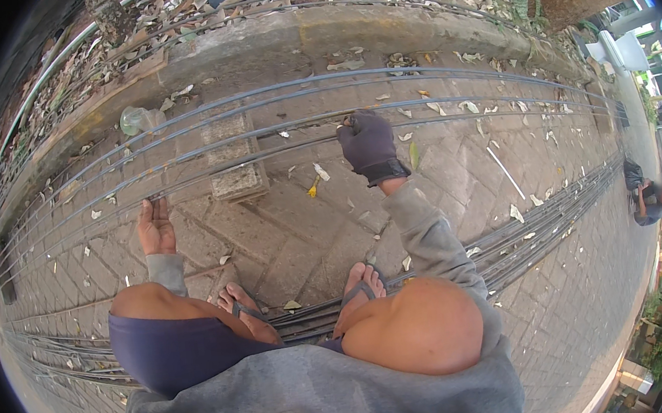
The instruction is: The person arranges parallel metal rods on a paved outdoor surface and ties them together at intersections using small wire ties. The person repeatedly bends and twists the ties to secure the rods into a grid-like mesh structure.
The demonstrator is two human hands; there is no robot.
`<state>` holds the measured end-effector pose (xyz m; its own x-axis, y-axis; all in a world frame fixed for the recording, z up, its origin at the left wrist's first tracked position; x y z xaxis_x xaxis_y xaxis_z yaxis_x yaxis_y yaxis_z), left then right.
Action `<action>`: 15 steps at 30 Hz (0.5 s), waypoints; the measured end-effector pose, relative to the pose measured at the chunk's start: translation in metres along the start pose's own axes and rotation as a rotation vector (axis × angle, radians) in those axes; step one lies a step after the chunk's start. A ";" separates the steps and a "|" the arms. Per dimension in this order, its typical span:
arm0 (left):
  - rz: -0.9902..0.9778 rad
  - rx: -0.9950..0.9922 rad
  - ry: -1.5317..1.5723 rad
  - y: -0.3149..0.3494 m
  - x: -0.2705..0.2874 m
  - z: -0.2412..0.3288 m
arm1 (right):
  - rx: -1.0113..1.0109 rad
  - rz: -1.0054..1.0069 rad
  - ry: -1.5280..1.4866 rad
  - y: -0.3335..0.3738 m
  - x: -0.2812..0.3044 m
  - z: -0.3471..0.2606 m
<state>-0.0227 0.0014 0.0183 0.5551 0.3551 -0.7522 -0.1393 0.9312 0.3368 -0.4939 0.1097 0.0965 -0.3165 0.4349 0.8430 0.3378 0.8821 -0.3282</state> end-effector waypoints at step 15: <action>-0.059 0.056 0.020 -0.016 0.026 -0.002 | -0.315 -0.393 -0.285 0.051 0.054 0.006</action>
Point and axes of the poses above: each hand's wrist, its own y-axis away from the middle knuckle, its own x-axis out of the back of the hand, z = x × y, the point moved 1 cm from there along -y, towards the middle knuckle, and after that the axes turned 14 degrees about y, right-handed, at the moved point
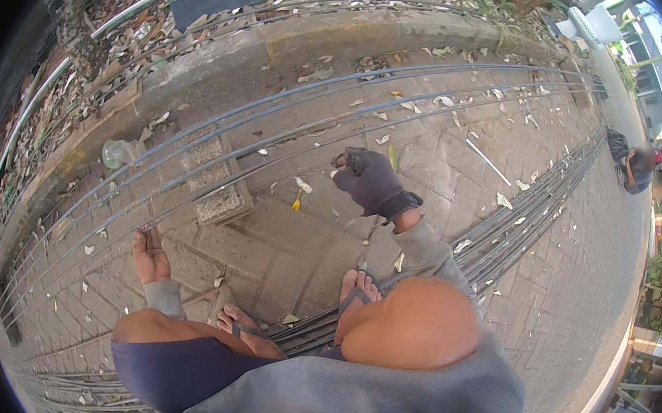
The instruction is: The person arranges parallel metal rods on a paved outdoor surface and ties them together at intersections using small wire ties. The person repeatedly bends and twists the ties to secure the rods into a grid-like mesh structure.
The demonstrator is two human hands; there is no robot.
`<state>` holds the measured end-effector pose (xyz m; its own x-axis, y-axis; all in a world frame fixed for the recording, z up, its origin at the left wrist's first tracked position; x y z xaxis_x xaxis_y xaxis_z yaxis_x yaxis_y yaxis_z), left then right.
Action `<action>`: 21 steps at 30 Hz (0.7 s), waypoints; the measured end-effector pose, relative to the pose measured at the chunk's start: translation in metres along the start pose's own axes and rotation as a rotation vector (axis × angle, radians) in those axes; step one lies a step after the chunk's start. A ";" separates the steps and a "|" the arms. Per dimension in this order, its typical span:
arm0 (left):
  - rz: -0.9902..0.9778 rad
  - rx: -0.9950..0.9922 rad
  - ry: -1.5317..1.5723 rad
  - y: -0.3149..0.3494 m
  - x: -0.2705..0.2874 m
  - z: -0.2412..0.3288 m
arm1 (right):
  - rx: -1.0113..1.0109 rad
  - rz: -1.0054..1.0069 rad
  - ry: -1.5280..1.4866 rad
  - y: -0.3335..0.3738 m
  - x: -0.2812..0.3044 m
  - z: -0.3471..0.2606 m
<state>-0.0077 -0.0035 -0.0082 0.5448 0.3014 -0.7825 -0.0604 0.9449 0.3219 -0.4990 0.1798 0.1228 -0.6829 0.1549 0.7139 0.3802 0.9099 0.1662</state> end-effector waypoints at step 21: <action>-0.029 -0.006 -0.089 -0.002 0.005 0.013 | 0.130 -0.143 -0.082 0.026 -0.076 0.012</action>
<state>0.0060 -0.0055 -0.0056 0.6185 0.2612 -0.7411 -0.0479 0.9539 0.2962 -0.4449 0.1962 0.0652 -0.7744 0.0468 0.6309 0.1955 0.9661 0.1684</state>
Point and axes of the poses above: each hand's wrist, its own y-axis away from the middle knuckle, its own x-axis out of the back of the hand, z = x × y, the point moved 1 cm from there along -y, towards the middle knuckle, and after that the axes turned 14 degrees about y, right-handed, at the moved point
